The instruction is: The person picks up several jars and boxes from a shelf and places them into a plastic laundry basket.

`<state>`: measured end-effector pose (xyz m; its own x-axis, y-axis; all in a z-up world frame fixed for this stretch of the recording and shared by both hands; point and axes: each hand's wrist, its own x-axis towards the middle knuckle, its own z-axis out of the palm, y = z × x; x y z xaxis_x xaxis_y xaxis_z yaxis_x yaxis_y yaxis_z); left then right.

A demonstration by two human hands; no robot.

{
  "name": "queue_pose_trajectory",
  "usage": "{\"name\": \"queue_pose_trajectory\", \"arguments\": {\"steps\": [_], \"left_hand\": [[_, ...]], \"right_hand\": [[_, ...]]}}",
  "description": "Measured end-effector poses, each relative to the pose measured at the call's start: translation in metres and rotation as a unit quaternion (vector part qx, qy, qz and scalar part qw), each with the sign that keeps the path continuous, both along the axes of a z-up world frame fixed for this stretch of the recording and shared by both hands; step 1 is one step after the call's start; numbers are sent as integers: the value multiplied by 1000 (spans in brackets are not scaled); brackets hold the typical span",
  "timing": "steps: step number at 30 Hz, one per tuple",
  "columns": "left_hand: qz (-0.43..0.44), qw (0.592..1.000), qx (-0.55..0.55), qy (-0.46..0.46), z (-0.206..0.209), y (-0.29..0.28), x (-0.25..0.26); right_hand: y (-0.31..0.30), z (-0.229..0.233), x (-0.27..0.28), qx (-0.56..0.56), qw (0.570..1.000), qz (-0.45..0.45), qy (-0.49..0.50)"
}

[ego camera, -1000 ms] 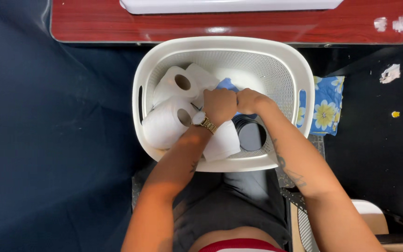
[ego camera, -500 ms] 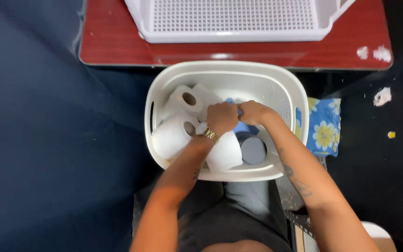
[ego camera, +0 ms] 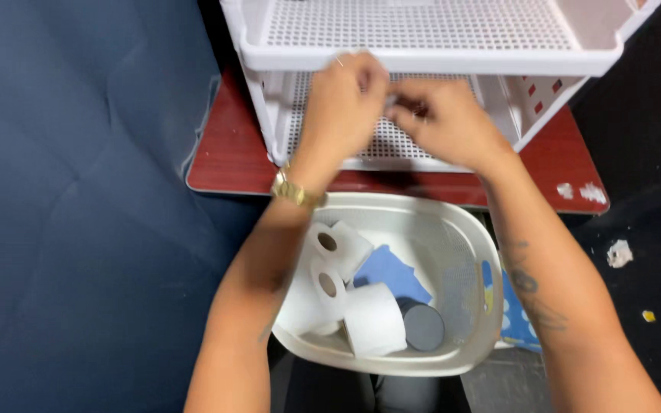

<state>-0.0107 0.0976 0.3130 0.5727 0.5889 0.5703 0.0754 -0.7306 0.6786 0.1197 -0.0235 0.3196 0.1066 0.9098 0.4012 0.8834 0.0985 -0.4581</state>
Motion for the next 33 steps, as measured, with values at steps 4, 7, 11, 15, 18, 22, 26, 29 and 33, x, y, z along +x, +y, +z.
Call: {"name": "queue_pose_trajectory", "arguments": {"steps": [4, 7, 11, 15, 18, 22, 26, 29, 33], "left_hand": [[84, 988, -65, -113, 11, 101, 48], [116, 956, -257, -82, 28, 139, 66], [183, 960, -209, -29, 14, 186, 95], [167, 944, -285, -2, 30, 178, 88], [160, 942, -297, 2, 34, 179, 89], [160, 937, -309, -16, 32, 188, 92], [180, 933, -308, -43, 32, 188, 89], [203, 930, -303, -39, 33, 180, 85], [223, 938, -266, 9, 27, 175, 85]], "right_hand": [[84, 20, 30, 152, 988, 5, 18], [151, 30, 42, 103, 943, -10, 315], [210, 37, 35, 71, 809, -68, 580], [223, 53, 16, 25, 806, -141, 574], [256, 48, 37, -3, 837, -127, 532], [254, 59, 29, -52, 824, -172, 538], [249, 57, 32, -40, 822, -165, 543], [265, 36, 58, 1, 811, -151, 566], [257, 30, 58, 42, 791, -133, 596]]}}
